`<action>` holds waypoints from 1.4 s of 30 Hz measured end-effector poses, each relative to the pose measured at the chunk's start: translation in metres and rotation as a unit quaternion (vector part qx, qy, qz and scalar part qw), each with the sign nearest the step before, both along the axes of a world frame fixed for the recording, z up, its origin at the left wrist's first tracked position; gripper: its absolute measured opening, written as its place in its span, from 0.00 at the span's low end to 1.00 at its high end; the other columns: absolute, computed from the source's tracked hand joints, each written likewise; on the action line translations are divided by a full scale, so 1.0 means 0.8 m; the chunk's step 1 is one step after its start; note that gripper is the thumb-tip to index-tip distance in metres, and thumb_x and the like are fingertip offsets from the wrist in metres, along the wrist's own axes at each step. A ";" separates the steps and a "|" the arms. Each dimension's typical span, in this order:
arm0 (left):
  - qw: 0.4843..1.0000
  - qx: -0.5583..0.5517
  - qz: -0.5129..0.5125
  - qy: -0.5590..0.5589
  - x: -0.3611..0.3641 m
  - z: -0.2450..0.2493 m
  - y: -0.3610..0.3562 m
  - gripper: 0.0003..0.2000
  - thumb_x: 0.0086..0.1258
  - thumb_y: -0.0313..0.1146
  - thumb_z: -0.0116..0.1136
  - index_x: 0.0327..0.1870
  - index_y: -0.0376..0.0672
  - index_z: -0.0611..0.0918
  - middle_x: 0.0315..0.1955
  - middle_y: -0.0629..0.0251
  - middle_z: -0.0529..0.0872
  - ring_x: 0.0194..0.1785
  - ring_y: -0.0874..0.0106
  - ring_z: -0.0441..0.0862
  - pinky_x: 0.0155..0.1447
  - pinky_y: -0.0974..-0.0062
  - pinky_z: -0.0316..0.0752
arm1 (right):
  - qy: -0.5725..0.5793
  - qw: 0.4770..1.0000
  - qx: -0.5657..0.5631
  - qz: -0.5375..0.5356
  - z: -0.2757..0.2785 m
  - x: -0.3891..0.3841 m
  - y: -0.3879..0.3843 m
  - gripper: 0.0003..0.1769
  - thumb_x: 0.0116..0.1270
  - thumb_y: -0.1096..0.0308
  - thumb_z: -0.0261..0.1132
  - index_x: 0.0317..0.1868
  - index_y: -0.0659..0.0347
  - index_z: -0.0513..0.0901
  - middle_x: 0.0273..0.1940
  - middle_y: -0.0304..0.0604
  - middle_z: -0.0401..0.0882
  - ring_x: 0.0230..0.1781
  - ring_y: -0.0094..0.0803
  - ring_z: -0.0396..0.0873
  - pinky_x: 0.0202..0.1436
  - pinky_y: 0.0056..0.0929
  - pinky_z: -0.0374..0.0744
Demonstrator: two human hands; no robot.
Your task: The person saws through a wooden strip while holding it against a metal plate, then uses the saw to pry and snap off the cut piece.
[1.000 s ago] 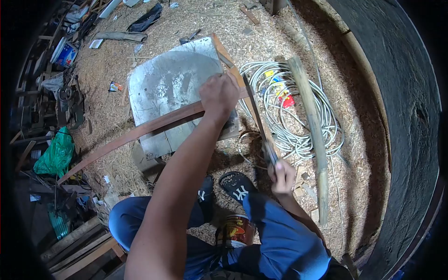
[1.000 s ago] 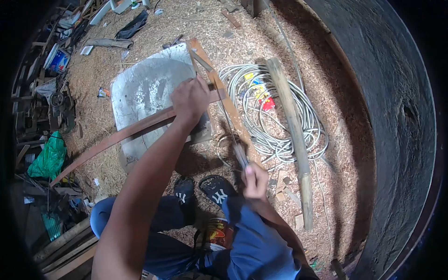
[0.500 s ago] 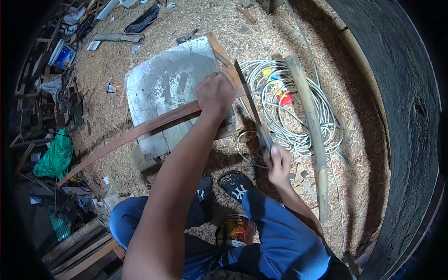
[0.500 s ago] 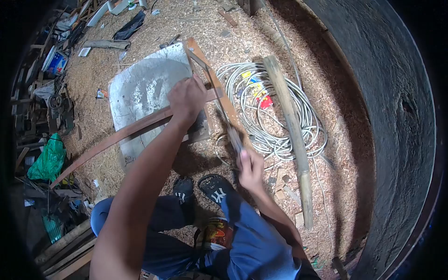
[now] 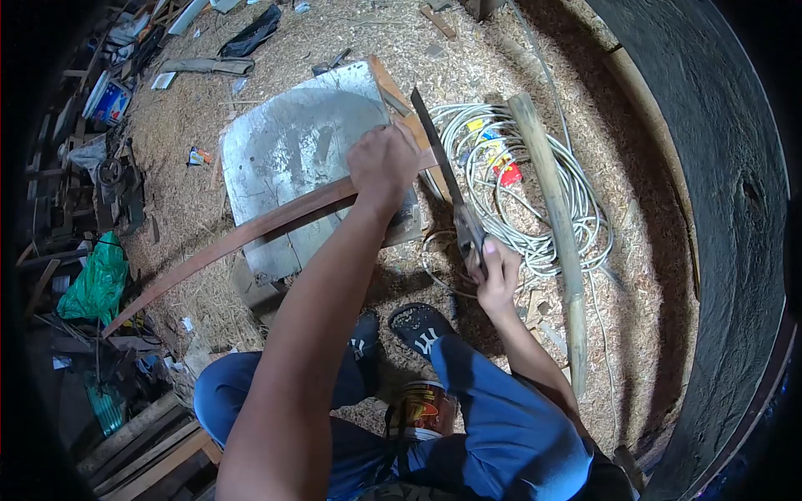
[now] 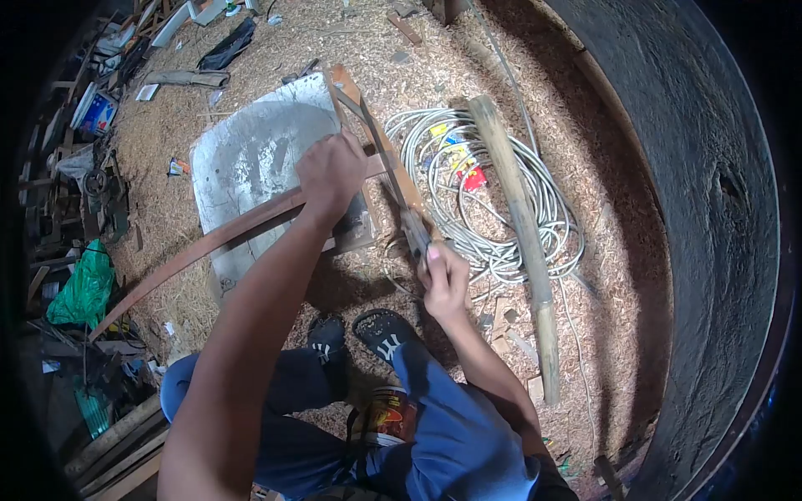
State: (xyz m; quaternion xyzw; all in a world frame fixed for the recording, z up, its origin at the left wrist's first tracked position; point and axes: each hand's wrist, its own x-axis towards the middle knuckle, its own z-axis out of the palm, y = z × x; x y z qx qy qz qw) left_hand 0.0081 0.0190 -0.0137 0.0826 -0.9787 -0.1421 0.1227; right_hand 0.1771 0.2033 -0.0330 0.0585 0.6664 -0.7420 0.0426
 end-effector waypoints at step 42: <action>0.998 0.008 -0.002 -0.060 0.002 0.010 0.003 0.24 0.80 0.40 0.46 0.28 0.35 0.89 0.33 0.48 0.90 0.39 0.49 0.90 0.48 0.55 0.83 | 0.045 0.999 0.018 0.011 -0.031 0.010 0.010 0.23 0.84 0.64 0.50 0.25 0.62 0.69 0.18 0.33 0.65 0.18 0.20 0.59 0.24 0.27 0.58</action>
